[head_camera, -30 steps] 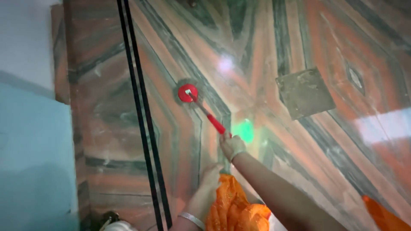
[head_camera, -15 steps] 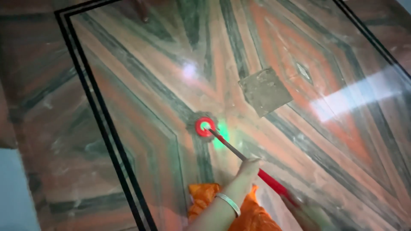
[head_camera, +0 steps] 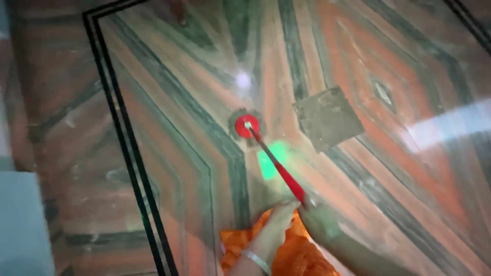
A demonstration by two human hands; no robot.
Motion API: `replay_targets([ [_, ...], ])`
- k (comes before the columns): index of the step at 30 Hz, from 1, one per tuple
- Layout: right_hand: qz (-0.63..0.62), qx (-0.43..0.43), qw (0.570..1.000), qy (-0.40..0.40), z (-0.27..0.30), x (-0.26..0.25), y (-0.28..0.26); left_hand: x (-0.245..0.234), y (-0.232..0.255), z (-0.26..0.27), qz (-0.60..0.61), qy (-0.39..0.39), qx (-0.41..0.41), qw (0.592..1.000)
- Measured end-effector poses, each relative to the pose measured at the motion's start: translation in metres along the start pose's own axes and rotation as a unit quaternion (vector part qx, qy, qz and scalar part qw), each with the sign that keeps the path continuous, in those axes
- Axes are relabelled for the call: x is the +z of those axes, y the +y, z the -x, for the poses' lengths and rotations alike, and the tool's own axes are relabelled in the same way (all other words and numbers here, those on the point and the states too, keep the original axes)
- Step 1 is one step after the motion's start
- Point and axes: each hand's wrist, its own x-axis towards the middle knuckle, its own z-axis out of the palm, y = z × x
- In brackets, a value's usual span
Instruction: The person cleans the floor by hand using a mop, moving it across various tiled areas and dipping it into a bucket of water to rinse and wring it.
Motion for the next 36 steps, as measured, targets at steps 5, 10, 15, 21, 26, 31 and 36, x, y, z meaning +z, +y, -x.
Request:
replay_targets([
  [5, -0.187, 0.094, 0.948, 0.24, -0.219, -0.042, 0.036, 0.01, 0.032, 0.022, 0.026, 0.043, 0.002, 0.999],
  [10, -0.024, -0.019, 0.987, 0.156, -0.251, -0.055, 0.08, 0.007, 0.016, 0.034, 0.042, 0.056, 0.002, 0.998],
  [15, -0.04, 0.015, 0.989, 0.138, -0.077, -0.008, 0.079, 0.011, -0.022, 0.048, -0.042, 0.011, 0.019, 0.999],
  [21, -0.151, 0.141, 0.978, 0.012, 0.205, 0.047, 0.026, 0.049, -0.102, 0.04, -0.088, -0.043, 0.061, 0.993],
  [26, -0.07, 0.145, 0.983, -0.085, 0.345, 0.043, -0.021, 0.117, -0.211, 0.037, -0.133, -0.137, 0.038, 0.981],
  [31, -0.058, 0.119, 0.99, -0.057, 0.373, 0.142, -0.063, 0.133, -0.271, 0.086, -0.249, -0.217, 0.096, 0.939],
  [36, 0.098, 0.001, 0.993, 0.064, 0.309, 0.231, -0.048, 0.111, -0.258, 0.104, -0.131, -0.175, 0.03, 0.975],
])
